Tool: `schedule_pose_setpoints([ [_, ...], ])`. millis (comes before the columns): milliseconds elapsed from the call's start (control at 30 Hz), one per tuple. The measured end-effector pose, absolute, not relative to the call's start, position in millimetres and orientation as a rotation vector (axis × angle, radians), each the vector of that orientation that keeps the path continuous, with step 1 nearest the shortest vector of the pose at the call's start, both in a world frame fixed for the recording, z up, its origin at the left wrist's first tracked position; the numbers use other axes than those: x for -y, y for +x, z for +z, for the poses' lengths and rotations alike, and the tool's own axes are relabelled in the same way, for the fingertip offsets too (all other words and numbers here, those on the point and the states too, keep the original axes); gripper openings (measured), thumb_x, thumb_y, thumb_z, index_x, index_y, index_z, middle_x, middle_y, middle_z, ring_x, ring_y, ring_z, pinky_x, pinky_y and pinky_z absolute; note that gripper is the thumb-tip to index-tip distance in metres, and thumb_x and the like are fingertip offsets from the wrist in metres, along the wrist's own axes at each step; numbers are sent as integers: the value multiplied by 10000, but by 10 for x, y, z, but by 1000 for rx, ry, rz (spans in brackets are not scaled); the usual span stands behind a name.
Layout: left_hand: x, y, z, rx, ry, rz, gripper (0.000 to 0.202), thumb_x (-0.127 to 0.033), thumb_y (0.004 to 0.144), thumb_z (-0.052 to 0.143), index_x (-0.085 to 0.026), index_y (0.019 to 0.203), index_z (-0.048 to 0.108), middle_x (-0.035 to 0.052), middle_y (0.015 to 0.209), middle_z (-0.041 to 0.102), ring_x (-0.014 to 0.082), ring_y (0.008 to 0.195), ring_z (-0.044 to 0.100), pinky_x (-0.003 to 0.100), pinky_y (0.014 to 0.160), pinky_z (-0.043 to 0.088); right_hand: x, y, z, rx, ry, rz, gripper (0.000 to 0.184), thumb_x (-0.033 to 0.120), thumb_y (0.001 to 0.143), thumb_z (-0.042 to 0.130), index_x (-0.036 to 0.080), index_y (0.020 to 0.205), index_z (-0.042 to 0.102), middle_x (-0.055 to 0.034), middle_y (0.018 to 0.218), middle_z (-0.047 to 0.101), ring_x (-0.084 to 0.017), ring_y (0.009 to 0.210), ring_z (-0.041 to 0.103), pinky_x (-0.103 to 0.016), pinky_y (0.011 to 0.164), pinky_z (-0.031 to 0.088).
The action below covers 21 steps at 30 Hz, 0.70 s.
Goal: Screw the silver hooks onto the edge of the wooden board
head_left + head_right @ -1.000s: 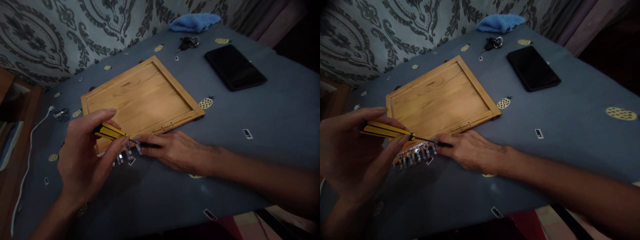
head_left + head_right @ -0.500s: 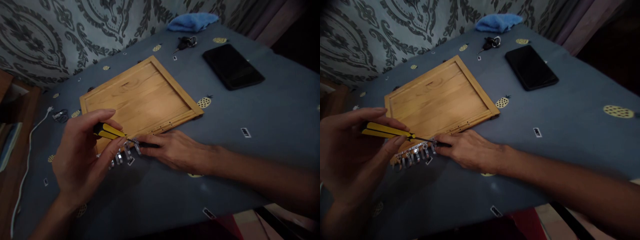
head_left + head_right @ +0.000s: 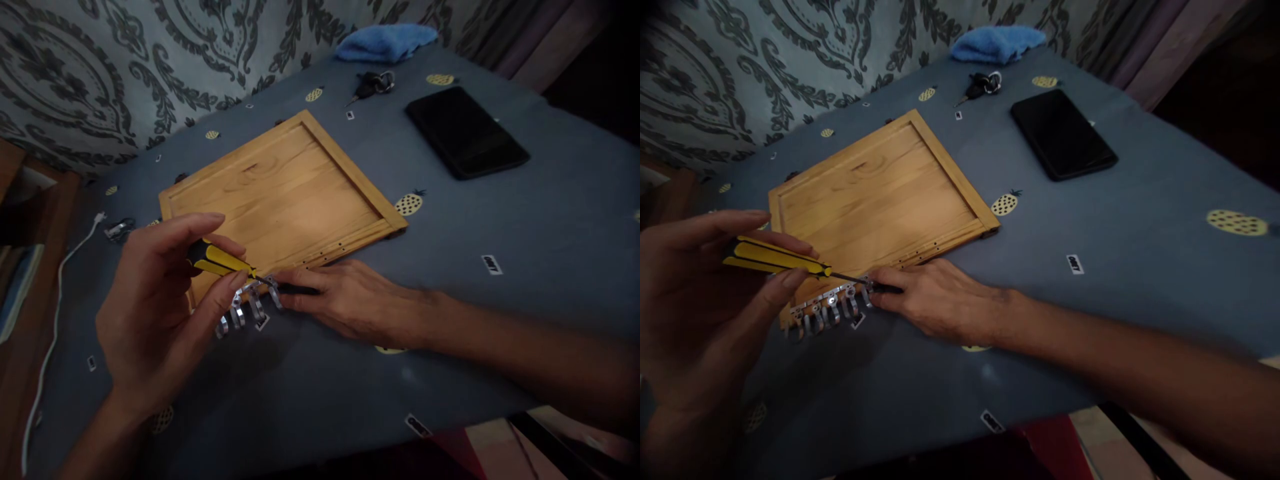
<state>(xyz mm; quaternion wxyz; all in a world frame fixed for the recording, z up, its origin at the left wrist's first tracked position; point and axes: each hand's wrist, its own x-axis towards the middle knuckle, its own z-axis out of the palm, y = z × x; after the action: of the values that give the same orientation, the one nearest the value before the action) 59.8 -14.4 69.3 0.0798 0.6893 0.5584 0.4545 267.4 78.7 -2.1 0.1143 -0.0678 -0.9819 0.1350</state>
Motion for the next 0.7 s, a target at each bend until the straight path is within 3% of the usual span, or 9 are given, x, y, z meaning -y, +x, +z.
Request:
schedule_pose_setpoints([
  [100,133,597,693,-1714,2078,1339,499,-161,797,790,-284,1254,631,-8,1025,672,141,926,694,283,839,577,-793,2675,-14,2874,-179,412,433,68,851,608,204,1260,653,-73,1451,577,-220,981,700,-302,589,527],
  [267,119,582,693,-1877,2213,1347,426,-266,742,862,-285,1138,705,-45,988,699,83,896,662,175,803,536,-791,2672,-23,2875,-187,395,443,76,864,596,212,1284,637,-67,1465,566,-200,930,706,-291,556,505],
  [467,126,622,701,-1690,1988,1390,521,-124,788,782,-334,1244,641,-20,1053,660,154,942,698,323,860,610,-786,2672,-49,2832,-174,373,417,83,865,602,209,1258,658,-72,1422,599,-204,883,707,-304,545,500],
  [700,149,626,689,-1733,2041,1414,488,-156,772,806,-320,1211,672,-26,1021,666,130,917,668,276,810,626,-795,2682,-34,2795,-155,385,451,48,831,613,191,1257,658,-78,1425,598,-201,903,709,-287,502,475],
])
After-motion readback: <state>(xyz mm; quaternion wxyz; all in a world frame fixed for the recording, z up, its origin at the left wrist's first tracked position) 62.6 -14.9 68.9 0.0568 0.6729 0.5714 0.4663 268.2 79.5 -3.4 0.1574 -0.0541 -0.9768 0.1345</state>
